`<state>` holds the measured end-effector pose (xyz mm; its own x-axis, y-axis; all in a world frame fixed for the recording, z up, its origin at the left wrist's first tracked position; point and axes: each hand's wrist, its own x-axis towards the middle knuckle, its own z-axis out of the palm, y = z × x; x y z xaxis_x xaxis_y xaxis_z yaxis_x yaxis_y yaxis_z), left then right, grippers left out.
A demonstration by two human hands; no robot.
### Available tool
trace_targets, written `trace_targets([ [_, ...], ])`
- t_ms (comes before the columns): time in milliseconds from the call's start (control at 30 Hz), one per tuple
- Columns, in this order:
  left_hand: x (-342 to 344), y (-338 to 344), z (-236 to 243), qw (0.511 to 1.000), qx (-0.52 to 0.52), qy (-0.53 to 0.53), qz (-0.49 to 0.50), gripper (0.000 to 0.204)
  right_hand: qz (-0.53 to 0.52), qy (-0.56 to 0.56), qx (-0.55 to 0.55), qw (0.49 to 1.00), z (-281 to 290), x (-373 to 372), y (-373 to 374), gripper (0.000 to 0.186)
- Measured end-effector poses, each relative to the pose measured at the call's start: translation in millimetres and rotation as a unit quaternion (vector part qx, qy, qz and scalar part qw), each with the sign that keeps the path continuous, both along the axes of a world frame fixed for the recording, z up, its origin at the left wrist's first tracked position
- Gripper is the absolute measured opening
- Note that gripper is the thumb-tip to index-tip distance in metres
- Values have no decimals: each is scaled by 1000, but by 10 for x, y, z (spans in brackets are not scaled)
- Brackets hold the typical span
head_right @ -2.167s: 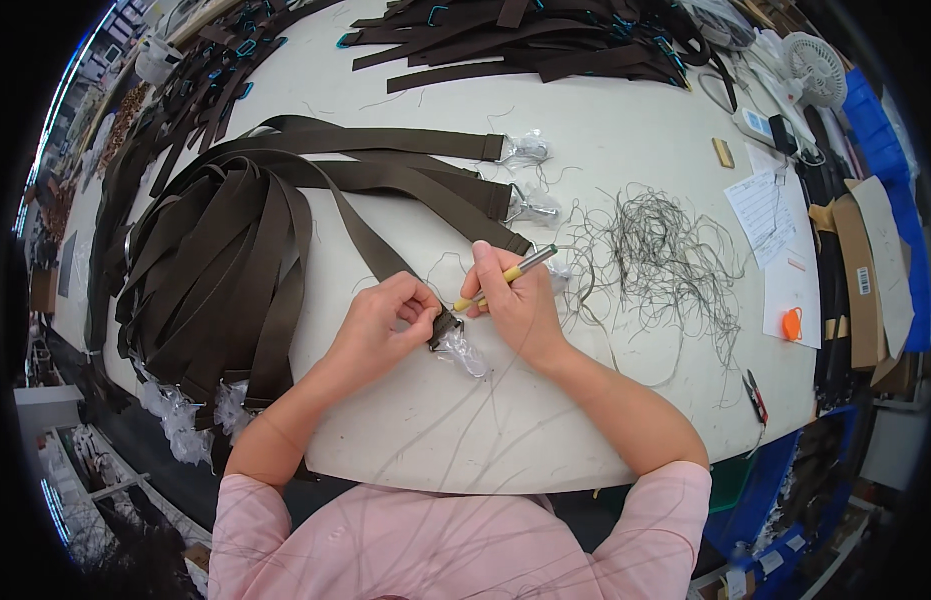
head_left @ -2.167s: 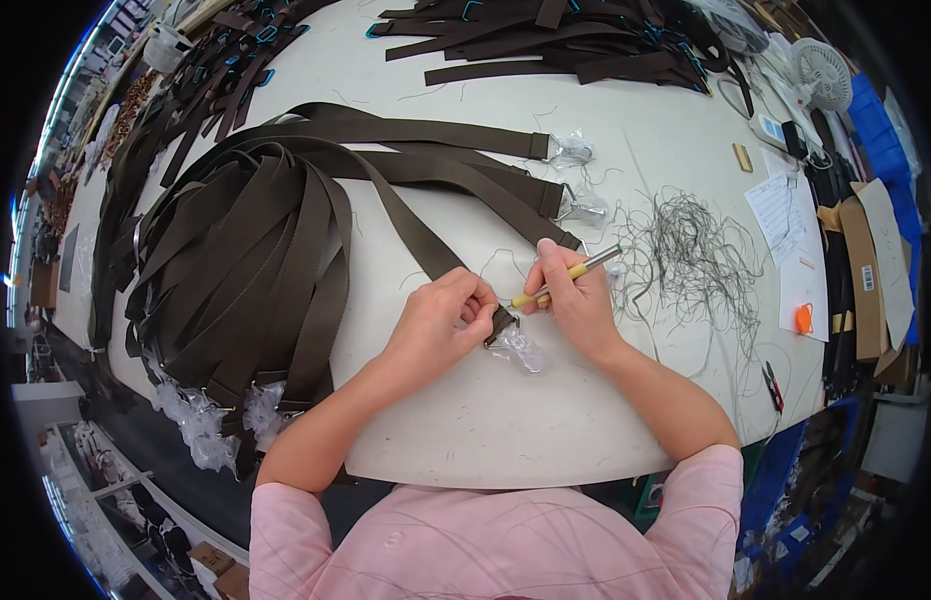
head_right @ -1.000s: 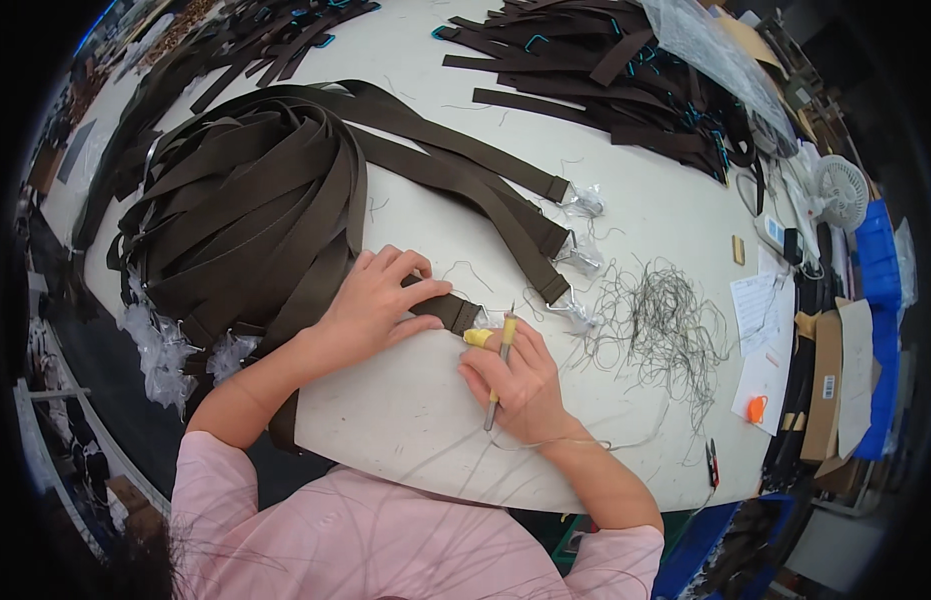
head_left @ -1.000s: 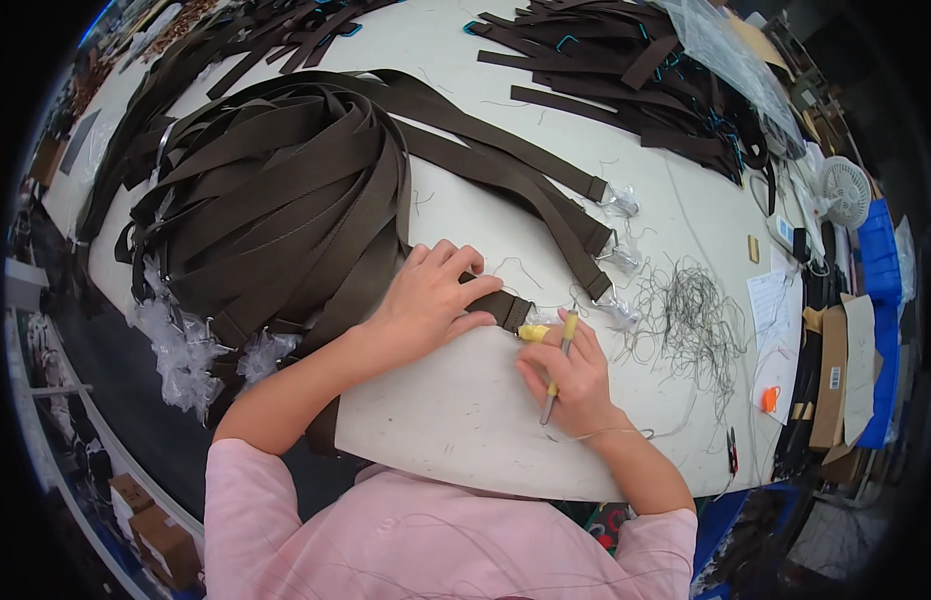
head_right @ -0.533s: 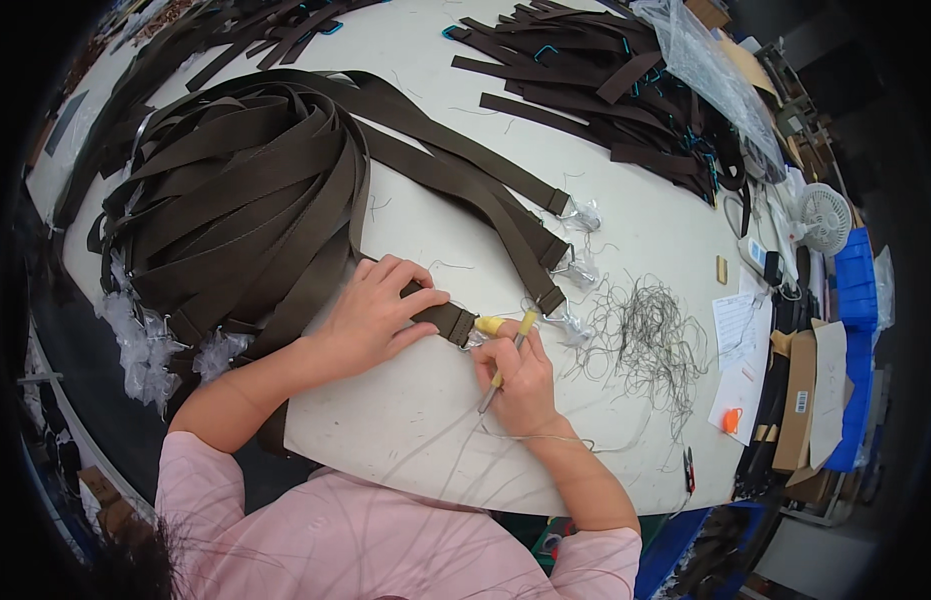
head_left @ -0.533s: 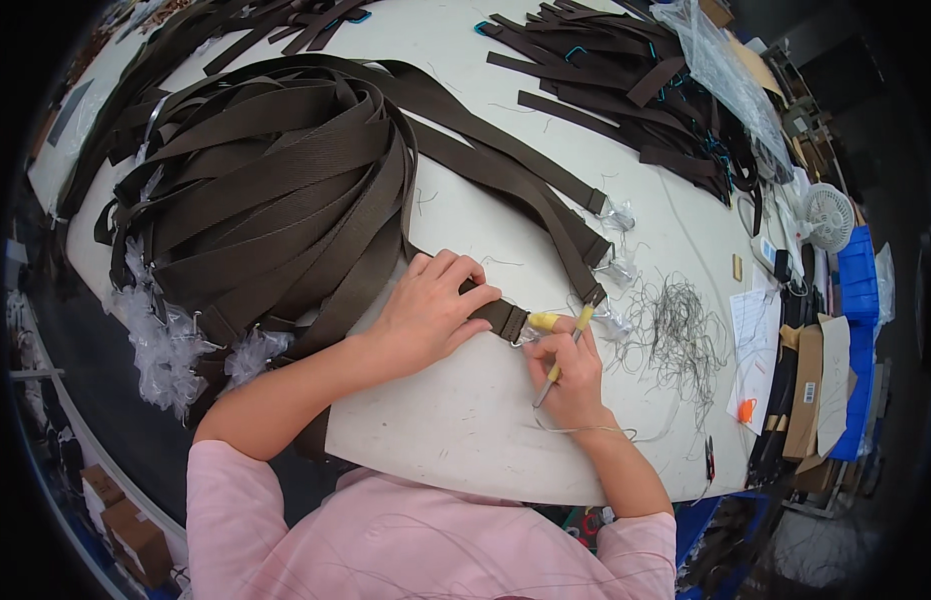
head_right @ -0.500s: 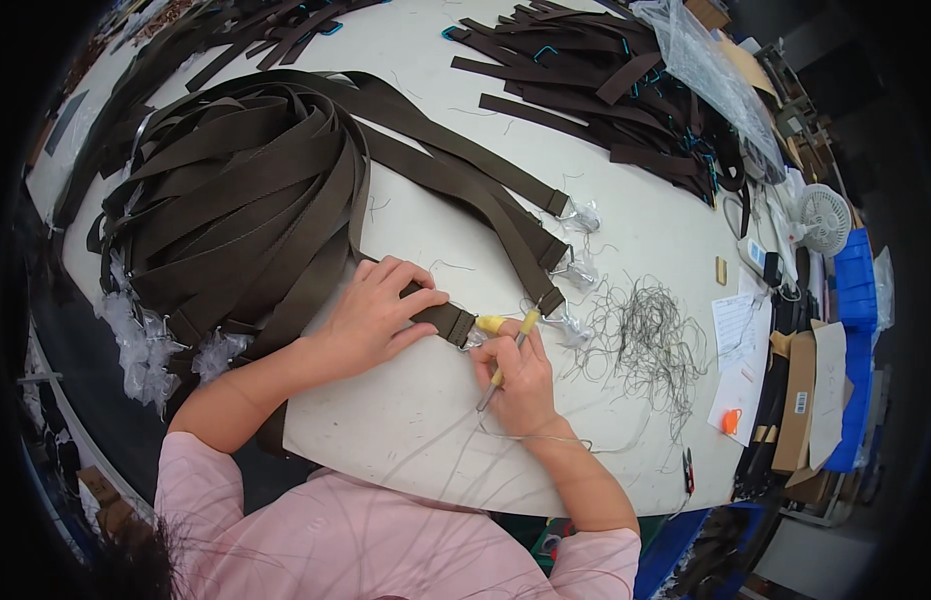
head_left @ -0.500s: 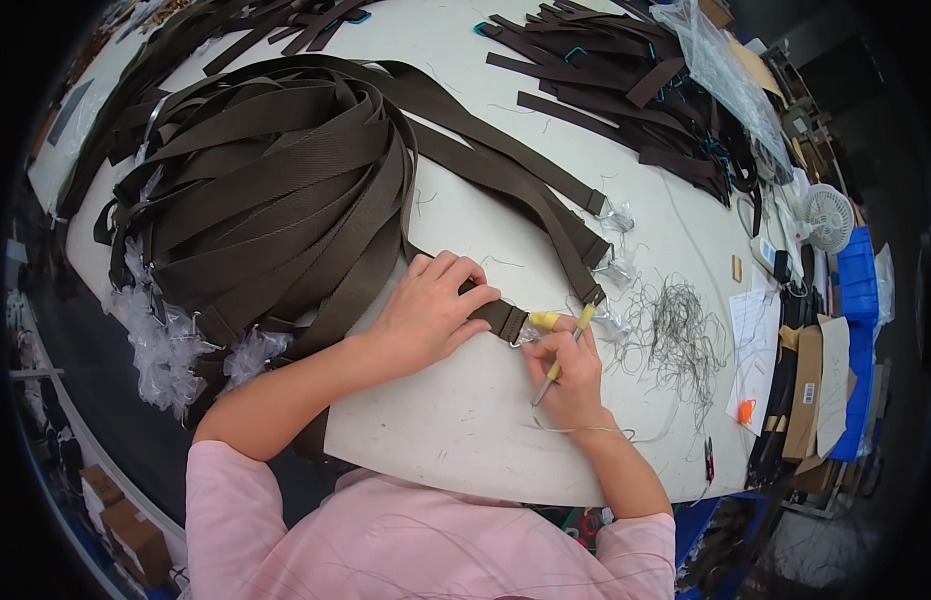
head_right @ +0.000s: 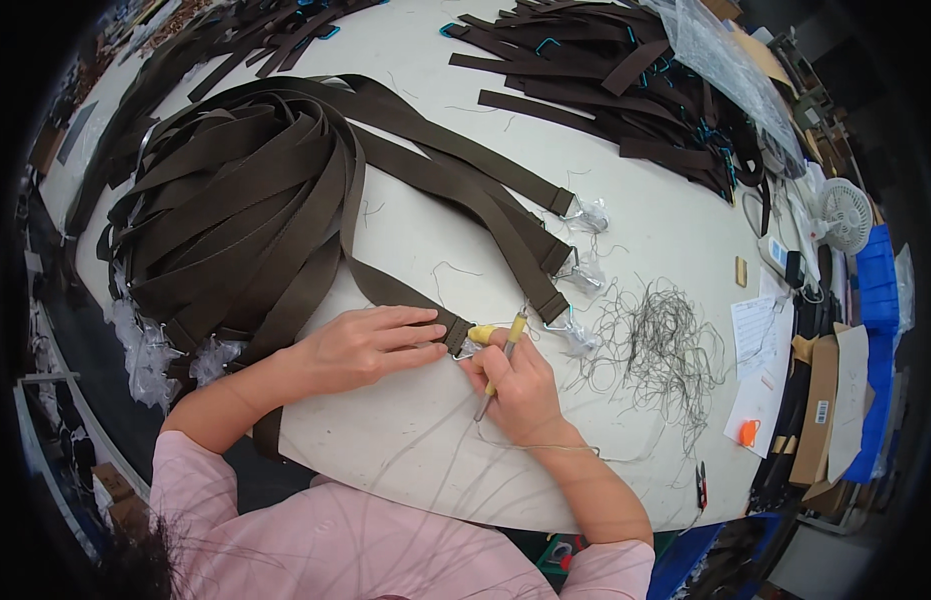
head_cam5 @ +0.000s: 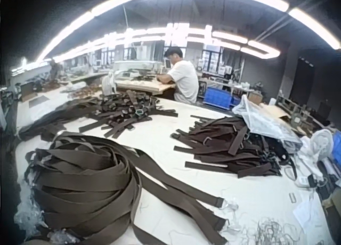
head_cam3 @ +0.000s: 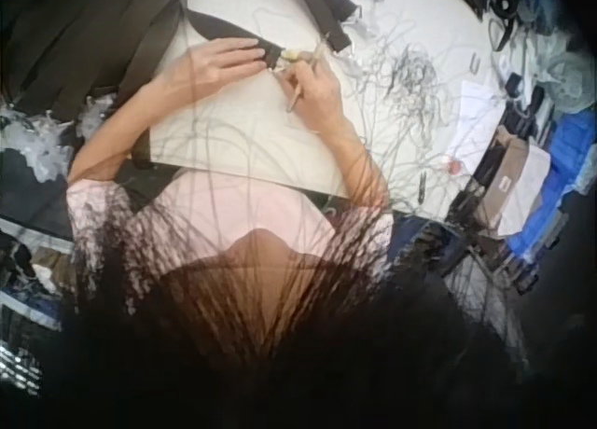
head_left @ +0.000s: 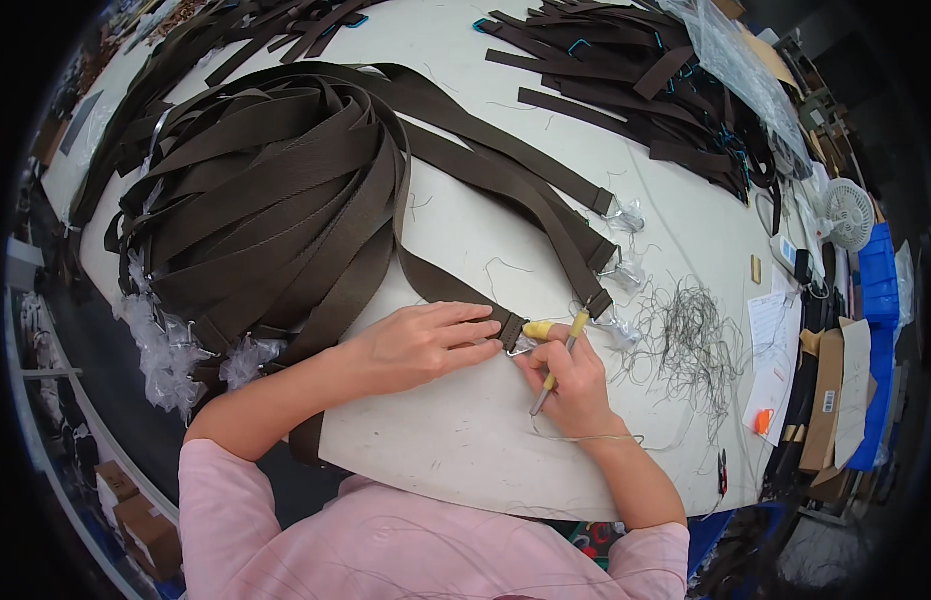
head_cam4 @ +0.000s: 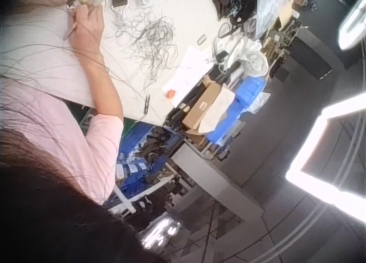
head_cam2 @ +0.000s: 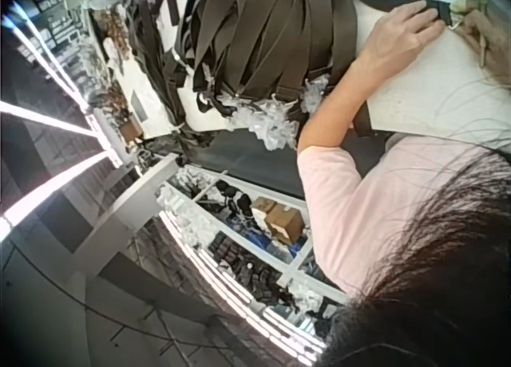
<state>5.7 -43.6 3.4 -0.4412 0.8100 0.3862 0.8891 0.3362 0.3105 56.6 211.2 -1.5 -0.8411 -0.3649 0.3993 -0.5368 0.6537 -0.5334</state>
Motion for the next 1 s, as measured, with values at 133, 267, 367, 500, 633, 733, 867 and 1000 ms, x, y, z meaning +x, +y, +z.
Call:
trace_targets([
  [133, 27, -7, 28, 999, -30, 12, -2, 37, 0, -24, -22, 999, -7, 2, 6, 26],
  [267, 52, -9, 11, 999, -51, 7, 1, 42, -4, -42, -29, 999, -19, 20, 12, 27],
  [367, 69, -21, 57, 999, -53, -3, 0, 48, -9, -38, -33, 999, -29, 31, 8, 26],
  [500, 129, 10, 129, 997, -69, 9, 19, 50, -7, -26, -51, 998, -37, 39, 1, 24],
  [633, 168, 20, 85, 996, -81, 30, 26, 55, -28, -33, -41, 998, -79, 62, -8, 23],
  [733, 117, -54, 98, 994, -37, -90, 45, 58, -15, -14, -45, 999, -34, 48, -32, 23],
  [867, -18, -1, 327, 984, -14, 40, 173, 49, -20, 8, -37, 999, -4, 69, -38, 22],
  [1000, -330, 7, 328, 983, -135, 6, 128, 27, -27, 2, -23, 999, -15, 68, -22, 23],
])
